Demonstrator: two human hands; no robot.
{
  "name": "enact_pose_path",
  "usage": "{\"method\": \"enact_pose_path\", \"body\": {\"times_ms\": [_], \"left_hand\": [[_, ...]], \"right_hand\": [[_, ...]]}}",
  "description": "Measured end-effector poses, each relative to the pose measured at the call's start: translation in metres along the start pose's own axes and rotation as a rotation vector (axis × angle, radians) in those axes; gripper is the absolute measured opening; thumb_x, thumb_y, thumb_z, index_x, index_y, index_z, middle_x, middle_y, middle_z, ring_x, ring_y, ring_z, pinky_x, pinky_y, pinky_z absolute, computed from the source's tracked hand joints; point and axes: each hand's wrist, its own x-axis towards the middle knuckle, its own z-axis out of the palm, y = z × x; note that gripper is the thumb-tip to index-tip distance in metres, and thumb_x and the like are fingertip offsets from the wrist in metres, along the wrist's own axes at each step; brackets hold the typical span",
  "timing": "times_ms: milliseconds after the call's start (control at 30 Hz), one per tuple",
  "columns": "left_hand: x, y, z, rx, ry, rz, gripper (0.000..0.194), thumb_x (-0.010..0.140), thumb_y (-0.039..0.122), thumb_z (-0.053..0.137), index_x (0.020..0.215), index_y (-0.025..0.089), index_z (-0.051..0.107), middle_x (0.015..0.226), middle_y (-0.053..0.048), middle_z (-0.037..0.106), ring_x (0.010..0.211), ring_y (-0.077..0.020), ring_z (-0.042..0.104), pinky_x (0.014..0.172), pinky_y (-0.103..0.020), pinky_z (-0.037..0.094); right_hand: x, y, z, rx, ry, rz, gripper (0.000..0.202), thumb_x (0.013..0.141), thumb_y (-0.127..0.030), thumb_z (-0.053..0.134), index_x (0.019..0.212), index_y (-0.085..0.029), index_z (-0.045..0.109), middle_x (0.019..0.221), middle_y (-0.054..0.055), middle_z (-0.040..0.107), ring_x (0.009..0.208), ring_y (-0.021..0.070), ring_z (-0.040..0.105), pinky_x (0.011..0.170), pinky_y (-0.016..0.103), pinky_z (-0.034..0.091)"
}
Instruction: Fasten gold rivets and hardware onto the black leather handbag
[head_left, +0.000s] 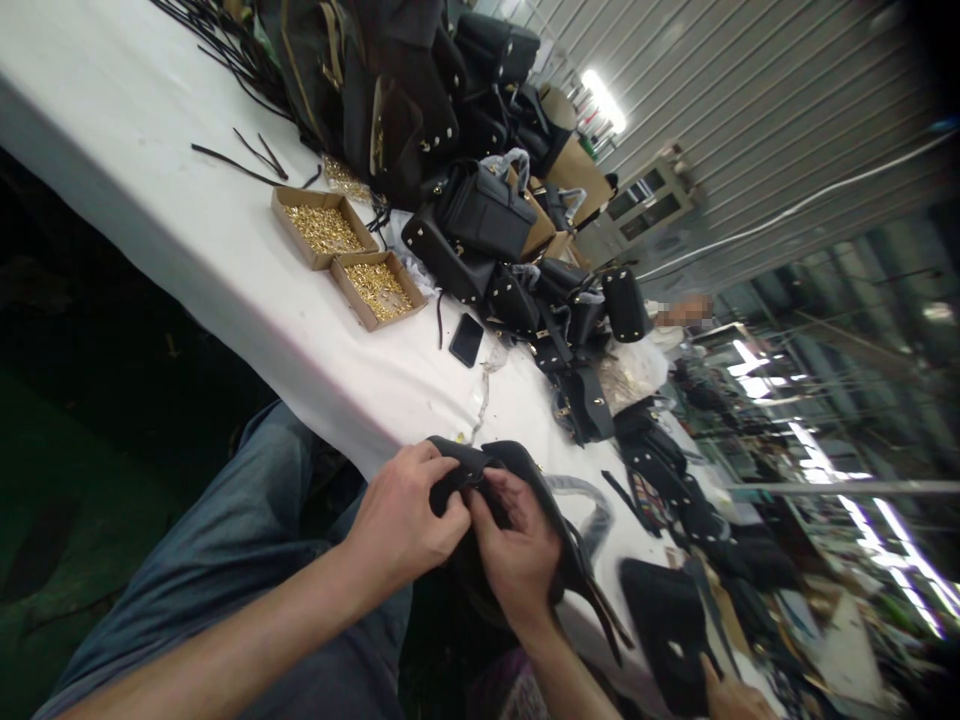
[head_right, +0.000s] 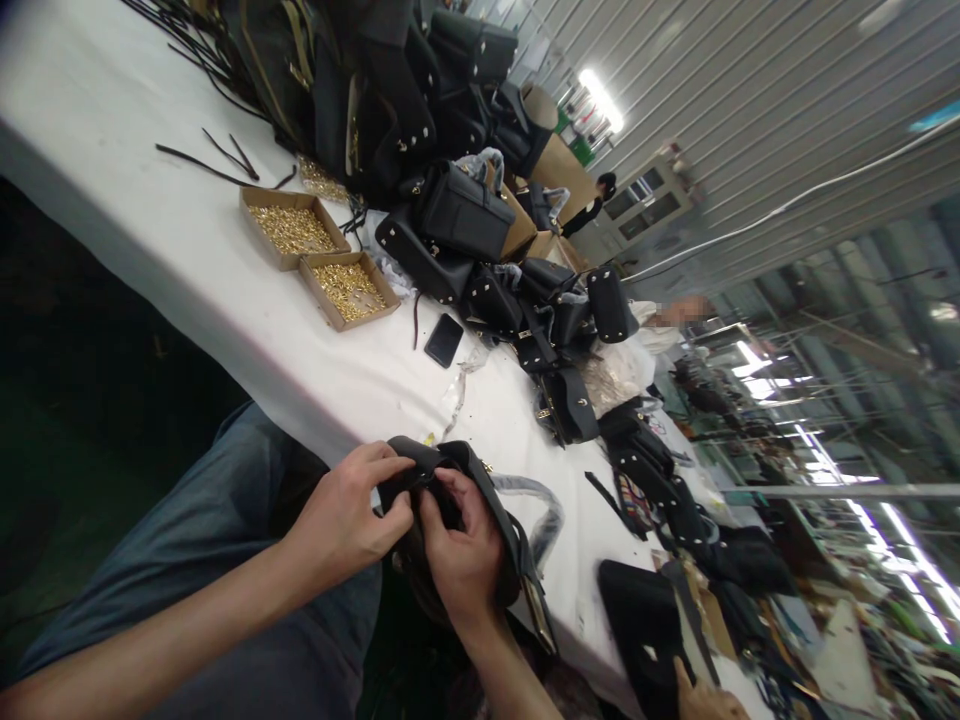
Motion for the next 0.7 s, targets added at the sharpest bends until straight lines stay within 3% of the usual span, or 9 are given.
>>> {"method": "enact_pose_path", "body": {"times_ms": [167,267,367,433,567,700], "left_hand": [[-0.006,0.008,0.002,0.112,-0.015,0.006,0.033,0.093,0.023,0.062,0.124,0.025,0.074,0.114,-0.008,0.069,0.112,-0.0278,0.066,0.101,-0.043,0.058],[-0.01,0.014,0.005,0.184,-0.056,0.008,0.047,0.089,0.026,0.065,0.136,0.023,0.066,0.132,-0.013,0.066,0.125,-0.0326,0.063,0.108,-0.049,0.057],[-0.013,0.015,0.009,0.244,-0.086,0.042,0.062,0.084,0.024,0.065,0.146,0.019,0.058,0.156,-0.018,0.056,0.149,-0.0362,0.05,0.121,-0.054,0.05],[-0.012,0.015,0.011,0.272,-0.113,0.085,0.065,0.081,0.02,0.063,0.146,0.016,0.055,0.16,-0.019,0.054,0.156,-0.0354,0.044,0.126,-0.054,0.045],[-0.006,0.015,0.011,0.314,-0.156,0.136,0.057,0.079,0.015,0.059,0.136,0.013,0.058,0.14,-0.019,0.066,0.139,-0.0364,0.058,0.117,-0.054,0.05],[0.003,0.014,0.014,0.395,-0.156,0.193,0.026,0.09,0.01,0.051,0.113,0.015,0.062,0.11,-0.015,0.07,0.107,-0.0333,0.067,0.102,-0.053,0.055]], "right_hand": [[0.011,-0.005,-0.007,-0.113,-0.001,-0.176,0.019,0.101,-0.025,0.076,0.119,-0.026,0.082,0.118,0.008,0.082,0.109,0.0259,0.079,0.102,0.043,0.066],[0.012,-0.002,-0.008,-0.085,0.042,-0.121,0.02,0.1,-0.025,0.077,0.119,-0.026,0.082,0.116,0.006,0.082,0.107,0.0248,0.079,0.102,0.043,0.065],[0.009,0.001,-0.007,-0.046,0.068,-0.038,0.023,0.098,-0.027,0.079,0.121,-0.027,0.079,0.116,0.005,0.082,0.105,0.0246,0.08,0.101,0.043,0.065],[0.009,0.003,-0.007,-0.045,0.047,-0.057,0.021,0.099,-0.025,0.078,0.12,-0.027,0.08,0.117,0.005,0.082,0.107,0.0243,0.079,0.103,0.043,0.064],[0.017,0.003,-0.013,-0.058,-0.024,-0.159,0.022,0.1,-0.019,0.075,0.119,-0.028,0.081,0.119,0.004,0.081,0.11,0.0233,0.078,0.103,0.04,0.063],[0.029,0.004,-0.019,-0.034,-0.095,-0.208,0.02,0.099,-0.017,0.075,0.115,-0.028,0.081,0.115,0.004,0.082,0.107,0.0242,0.079,0.101,0.041,0.064]]}}
